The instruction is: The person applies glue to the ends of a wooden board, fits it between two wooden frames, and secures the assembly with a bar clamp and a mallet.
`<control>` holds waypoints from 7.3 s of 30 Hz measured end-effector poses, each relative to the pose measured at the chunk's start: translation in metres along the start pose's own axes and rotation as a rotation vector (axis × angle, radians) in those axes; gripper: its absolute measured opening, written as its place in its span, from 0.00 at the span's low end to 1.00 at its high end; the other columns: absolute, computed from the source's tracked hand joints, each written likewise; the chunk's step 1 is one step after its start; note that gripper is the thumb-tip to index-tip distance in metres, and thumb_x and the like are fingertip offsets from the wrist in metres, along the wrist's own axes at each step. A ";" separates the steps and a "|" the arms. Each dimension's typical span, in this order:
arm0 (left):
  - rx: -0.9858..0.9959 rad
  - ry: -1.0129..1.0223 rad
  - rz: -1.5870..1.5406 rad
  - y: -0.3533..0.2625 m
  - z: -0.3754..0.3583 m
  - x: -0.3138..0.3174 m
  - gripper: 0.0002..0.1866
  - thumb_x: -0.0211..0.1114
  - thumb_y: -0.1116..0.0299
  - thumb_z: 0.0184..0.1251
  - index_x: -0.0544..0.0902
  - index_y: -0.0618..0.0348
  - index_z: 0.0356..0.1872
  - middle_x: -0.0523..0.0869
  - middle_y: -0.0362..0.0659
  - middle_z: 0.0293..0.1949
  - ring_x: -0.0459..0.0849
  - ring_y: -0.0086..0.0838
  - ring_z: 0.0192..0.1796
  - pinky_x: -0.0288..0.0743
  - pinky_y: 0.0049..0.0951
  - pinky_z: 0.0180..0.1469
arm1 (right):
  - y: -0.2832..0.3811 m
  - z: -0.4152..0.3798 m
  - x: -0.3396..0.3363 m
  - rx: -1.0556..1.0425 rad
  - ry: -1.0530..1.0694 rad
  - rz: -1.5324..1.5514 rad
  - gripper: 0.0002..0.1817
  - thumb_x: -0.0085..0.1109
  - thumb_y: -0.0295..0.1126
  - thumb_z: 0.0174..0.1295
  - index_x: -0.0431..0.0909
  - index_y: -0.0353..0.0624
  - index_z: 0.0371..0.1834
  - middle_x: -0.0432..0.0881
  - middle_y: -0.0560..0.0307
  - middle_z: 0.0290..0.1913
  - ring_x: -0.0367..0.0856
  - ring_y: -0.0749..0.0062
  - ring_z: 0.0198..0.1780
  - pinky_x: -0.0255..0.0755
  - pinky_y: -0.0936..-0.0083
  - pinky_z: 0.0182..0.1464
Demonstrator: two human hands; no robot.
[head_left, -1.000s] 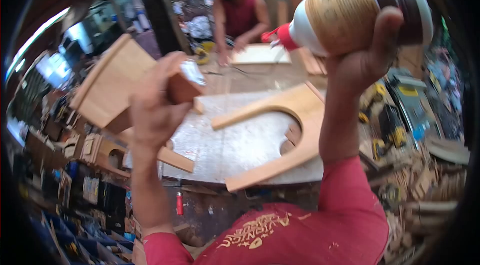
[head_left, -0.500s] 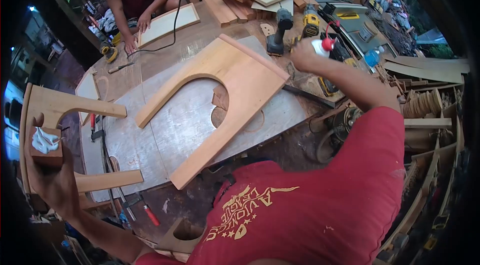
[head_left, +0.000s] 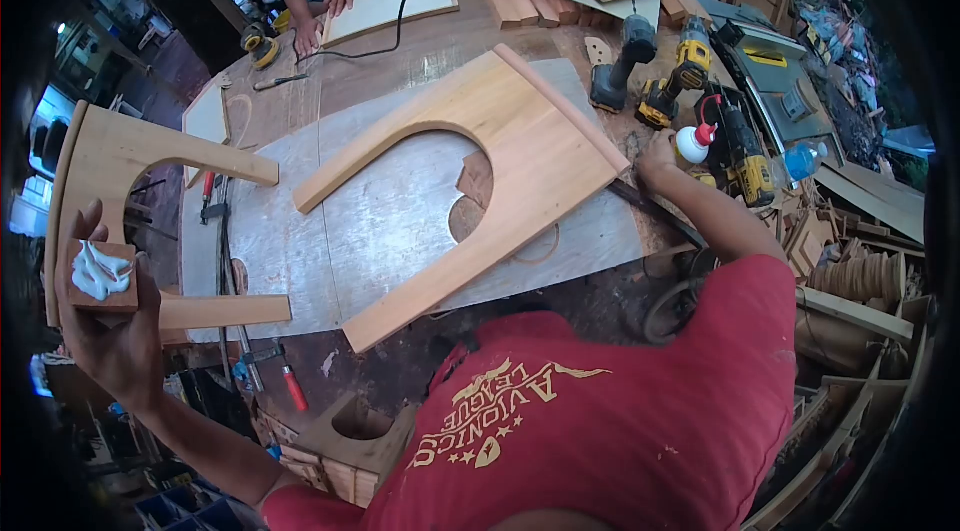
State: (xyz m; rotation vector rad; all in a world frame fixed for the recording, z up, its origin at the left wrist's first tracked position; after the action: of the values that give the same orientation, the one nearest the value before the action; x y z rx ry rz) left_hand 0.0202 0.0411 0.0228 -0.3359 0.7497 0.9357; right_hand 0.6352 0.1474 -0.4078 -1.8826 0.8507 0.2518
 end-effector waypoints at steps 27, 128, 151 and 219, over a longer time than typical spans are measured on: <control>-0.077 0.119 -0.015 -0.011 0.010 -0.002 0.34 0.74 0.83 0.50 0.74 0.68 0.63 0.81 0.54 0.61 0.83 0.37 0.59 0.77 0.34 0.62 | 0.170 -0.074 -0.127 -0.210 -0.263 3.571 0.33 0.57 0.27 0.56 0.64 0.30 0.68 0.75 0.44 0.60 0.74 0.51 0.65 0.69 0.57 0.69; 0.140 0.062 -0.105 -0.142 0.028 0.100 0.26 0.76 0.45 0.51 0.86 0.49 0.47 0.79 0.40 0.27 0.81 0.35 0.30 0.73 0.37 0.36 | -0.134 -0.356 -0.427 -1.070 -1.900 1.421 0.11 0.67 0.33 0.52 0.73 0.41 0.24 0.79 0.57 0.27 0.73 0.74 0.32 0.67 0.75 0.38; 0.159 0.037 -0.162 -0.138 0.025 0.097 0.27 0.77 0.46 0.48 0.86 0.50 0.47 0.80 0.40 0.28 0.83 0.36 0.31 0.75 0.38 0.35 | -0.115 -0.362 -0.451 -1.436 -1.750 1.477 0.08 0.64 0.28 0.52 0.74 0.36 0.26 0.78 0.54 0.28 0.72 0.76 0.29 0.66 0.78 0.36; 0.412 -0.099 -0.109 -0.182 0.023 0.106 0.31 0.77 0.60 0.45 0.82 0.58 0.54 0.84 0.41 0.44 0.83 0.33 0.42 0.72 0.35 0.44 | 0.036 -0.298 -0.279 0.225 -1.901 1.596 0.29 0.66 0.22 0.50 0.75 0.38 0.60 0.78 0.47 0.51 0.76 0.48 0.51 0.70 0.57 0.54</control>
State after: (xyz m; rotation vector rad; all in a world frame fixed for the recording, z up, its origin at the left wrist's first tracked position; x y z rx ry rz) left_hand 0.2195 0.0149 -0.0457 0.0309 0.8041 0.6700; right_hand 0.3499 0.0058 -0.1493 0.2099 0.5753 2.1918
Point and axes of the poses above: each hand's wrist, its own z-axis towards the middle knuckle, its own x-axis out of the palm, y = z × x, the point moved 7 cm from there along z, towards the middle knuckle
